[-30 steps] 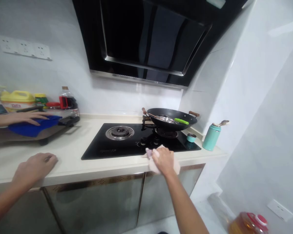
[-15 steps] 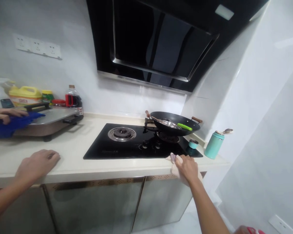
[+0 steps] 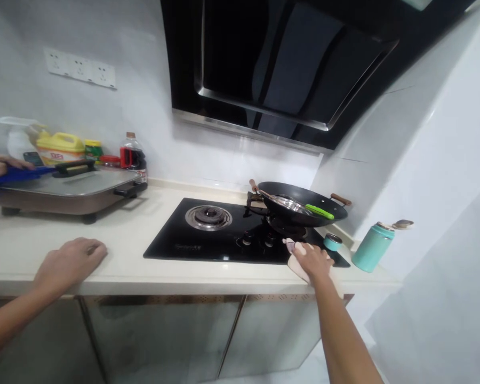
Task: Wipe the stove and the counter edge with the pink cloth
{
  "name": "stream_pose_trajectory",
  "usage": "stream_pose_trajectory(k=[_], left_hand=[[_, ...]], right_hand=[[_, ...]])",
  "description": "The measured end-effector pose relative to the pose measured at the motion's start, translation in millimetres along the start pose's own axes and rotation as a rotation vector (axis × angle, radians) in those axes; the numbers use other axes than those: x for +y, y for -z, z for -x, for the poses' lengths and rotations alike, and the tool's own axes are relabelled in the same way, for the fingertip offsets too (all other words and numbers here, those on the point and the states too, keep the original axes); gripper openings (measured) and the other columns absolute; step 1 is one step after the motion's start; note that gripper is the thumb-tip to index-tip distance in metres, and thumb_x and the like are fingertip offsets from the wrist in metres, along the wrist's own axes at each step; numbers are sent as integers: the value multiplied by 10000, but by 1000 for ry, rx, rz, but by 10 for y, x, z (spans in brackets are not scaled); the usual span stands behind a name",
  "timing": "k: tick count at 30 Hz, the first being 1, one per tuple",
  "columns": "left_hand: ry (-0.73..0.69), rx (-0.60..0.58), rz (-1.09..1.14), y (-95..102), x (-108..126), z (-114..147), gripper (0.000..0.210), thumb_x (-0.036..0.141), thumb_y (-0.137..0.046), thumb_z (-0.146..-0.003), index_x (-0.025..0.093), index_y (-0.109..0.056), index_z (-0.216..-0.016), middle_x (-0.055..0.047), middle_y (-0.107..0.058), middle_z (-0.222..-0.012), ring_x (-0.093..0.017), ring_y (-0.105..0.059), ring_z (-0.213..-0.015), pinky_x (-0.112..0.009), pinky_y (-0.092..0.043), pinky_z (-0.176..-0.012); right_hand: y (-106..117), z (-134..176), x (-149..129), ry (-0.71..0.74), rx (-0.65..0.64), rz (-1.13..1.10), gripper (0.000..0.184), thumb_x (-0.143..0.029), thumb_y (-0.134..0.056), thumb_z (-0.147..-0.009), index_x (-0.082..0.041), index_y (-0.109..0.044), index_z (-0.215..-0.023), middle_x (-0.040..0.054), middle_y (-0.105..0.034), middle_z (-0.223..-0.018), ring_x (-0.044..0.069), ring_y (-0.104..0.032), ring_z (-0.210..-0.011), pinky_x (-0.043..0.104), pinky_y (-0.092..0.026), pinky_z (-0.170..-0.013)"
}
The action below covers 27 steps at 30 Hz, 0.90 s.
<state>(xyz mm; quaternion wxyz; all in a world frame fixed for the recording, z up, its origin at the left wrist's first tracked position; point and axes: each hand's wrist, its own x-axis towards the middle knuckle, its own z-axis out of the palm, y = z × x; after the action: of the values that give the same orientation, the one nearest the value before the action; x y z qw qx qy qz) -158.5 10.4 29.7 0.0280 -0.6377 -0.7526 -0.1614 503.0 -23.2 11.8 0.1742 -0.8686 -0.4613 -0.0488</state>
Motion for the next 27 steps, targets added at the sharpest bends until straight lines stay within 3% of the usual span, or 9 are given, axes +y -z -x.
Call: stream_pose_trajectory(k=[5,11,14,17,20,23,27], left_hand=[[35,-36,-21,-4,10,-36,500,469,-355,-925,244,-759,-1115,-121,-663,-1376,-355,-611,-1165,-457,-460,-938],[4,-10,-18,-29,-17,-52,503,467,-362,-921,226,-745,-1138,-139,-675,-1372,-347,-615,-1149,-452,-456,-951],[-2,6,-10,-58,-66,-84,525,484,-344,-924,222,-739,-1150,-143,-678,-1376,-349,-631,-1128,-449,-460,-939],[-13,6,-9,-86,-107,-127,525,483,-344,-912,227,-754,-1117,-144,-691,-1365,-362,-644,-1116,-459,-468,-928],[-11,16,-25,-107,-130,-157,541,499,-335,-903,234,-761,-1104,-142,-697,-1362,-370,-647,-1133,-462,-475,-925],[5,-2,-58,-111,-131,-170,562,518,-312,-914,241,-749,-1135,-132,-686,-1384,-362,-641,-1158,-454,-473,-940],[22,-49,-70,-78,-101,-171,560,518,-328,-915,238,-732,-1184,-117,-655,-1432,-354,-624,-1181,-445,-469,-962]], right_hand=[[17,390,-416,187,-26,55,558,-605,-416,-988,-331,-608,-1434,108,-558,-1510,371,-473,-1380,626,-327,-1109],[49,1141,-1152,498,-3,-50,436,-520,-548,-965,-305,-675,-1322,87,-623,-1428,321,-503,-1301,474,-365,-1024],[-34,1530,-1508,695,39,-160,375,-475,-629,-932,-305,-695,-1260,68,-666,-1343,294,-523,-1236,433,-346,-1002],[-173,1821,-1682,830,134,-252,345,-459,-684,-910,-302,-692,-1218,65,-658,-1311,272,-530,-1195,431,-324,-1013],[-275,1978,-1586,930,175,-302,478,-429,-744,-874,-333,-632,-1329,73,-582,-1434,276,-498,-1275,445,-306,-1063],[-330,1989,-1274,1016,156,-226,688,-380,-788,-842,-379,-521,-1476,86,-459,-1593,323,-396,-1429,499,-275,-1124],[-409,1745,-670,932,145,-69,816,-273,-808,-808,-386,-462,-1539,110,-392,-1661,358,-314,-1523,549,-246,-1165]])
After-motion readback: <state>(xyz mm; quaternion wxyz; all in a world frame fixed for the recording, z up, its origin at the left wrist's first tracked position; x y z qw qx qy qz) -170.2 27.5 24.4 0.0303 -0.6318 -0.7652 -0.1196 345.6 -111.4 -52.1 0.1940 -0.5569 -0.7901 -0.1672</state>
